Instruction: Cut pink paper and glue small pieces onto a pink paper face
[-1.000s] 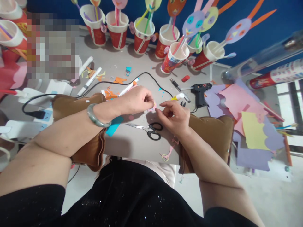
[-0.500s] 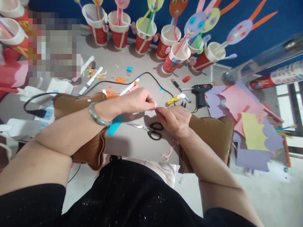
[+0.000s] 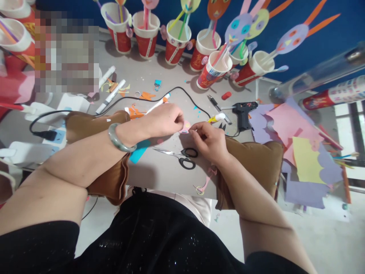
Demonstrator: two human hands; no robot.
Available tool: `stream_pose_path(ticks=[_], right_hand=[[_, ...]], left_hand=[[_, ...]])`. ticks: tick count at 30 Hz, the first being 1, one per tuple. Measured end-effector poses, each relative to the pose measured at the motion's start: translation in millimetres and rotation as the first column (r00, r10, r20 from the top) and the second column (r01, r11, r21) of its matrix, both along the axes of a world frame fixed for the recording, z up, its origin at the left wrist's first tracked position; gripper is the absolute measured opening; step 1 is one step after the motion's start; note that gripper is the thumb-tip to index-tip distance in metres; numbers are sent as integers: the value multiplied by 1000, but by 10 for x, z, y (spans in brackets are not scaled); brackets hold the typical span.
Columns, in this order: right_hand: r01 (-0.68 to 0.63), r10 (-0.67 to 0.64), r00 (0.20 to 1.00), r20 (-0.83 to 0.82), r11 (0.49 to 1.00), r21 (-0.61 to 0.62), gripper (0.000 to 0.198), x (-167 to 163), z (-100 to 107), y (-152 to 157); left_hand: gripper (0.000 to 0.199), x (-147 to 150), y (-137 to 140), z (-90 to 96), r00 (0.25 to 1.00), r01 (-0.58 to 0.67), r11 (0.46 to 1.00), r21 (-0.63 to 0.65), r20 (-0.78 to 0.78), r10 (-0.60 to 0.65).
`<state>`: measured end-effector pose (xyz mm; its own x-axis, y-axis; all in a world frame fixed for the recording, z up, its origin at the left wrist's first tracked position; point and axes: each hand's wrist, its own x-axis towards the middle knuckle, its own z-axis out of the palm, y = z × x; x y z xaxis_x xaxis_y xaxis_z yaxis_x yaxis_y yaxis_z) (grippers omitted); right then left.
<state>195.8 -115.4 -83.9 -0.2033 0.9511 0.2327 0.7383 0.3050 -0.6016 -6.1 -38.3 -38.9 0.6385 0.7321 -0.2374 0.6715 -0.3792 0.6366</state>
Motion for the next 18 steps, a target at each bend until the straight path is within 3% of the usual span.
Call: stream_pose_path(ticks=[3, 7, 13, 16, 18], right_hand=[[14, -47, 992, -121, 965, -262, 15, 0, 61, 47], [-1, -98, 974, -206, 901, -435, 16, 8, 97, 107], [2, -125, 972, -199, 852, -524, 20, 38, 65, 176], [15, -131, 975, -182, 849, -529, 20, 41, 58, 202], [19, -129, 976, -174, 851, -526, 19, 35, 63, 212]], left_hand=[[25, 21, -1, 35, 990, 6, 988, 154, -140, 15], [33, 21, -48, 135, 938, 203, 970, 134, -311, -153], [33, -23, -104, 213, 881, 360, 927, 104, -366, -301], [30, -60, -139, 128, 873, 373, 922, 103, -376, -311], [34, -96, -174, 44, 911, 348, 921, 176, -294, -288]])
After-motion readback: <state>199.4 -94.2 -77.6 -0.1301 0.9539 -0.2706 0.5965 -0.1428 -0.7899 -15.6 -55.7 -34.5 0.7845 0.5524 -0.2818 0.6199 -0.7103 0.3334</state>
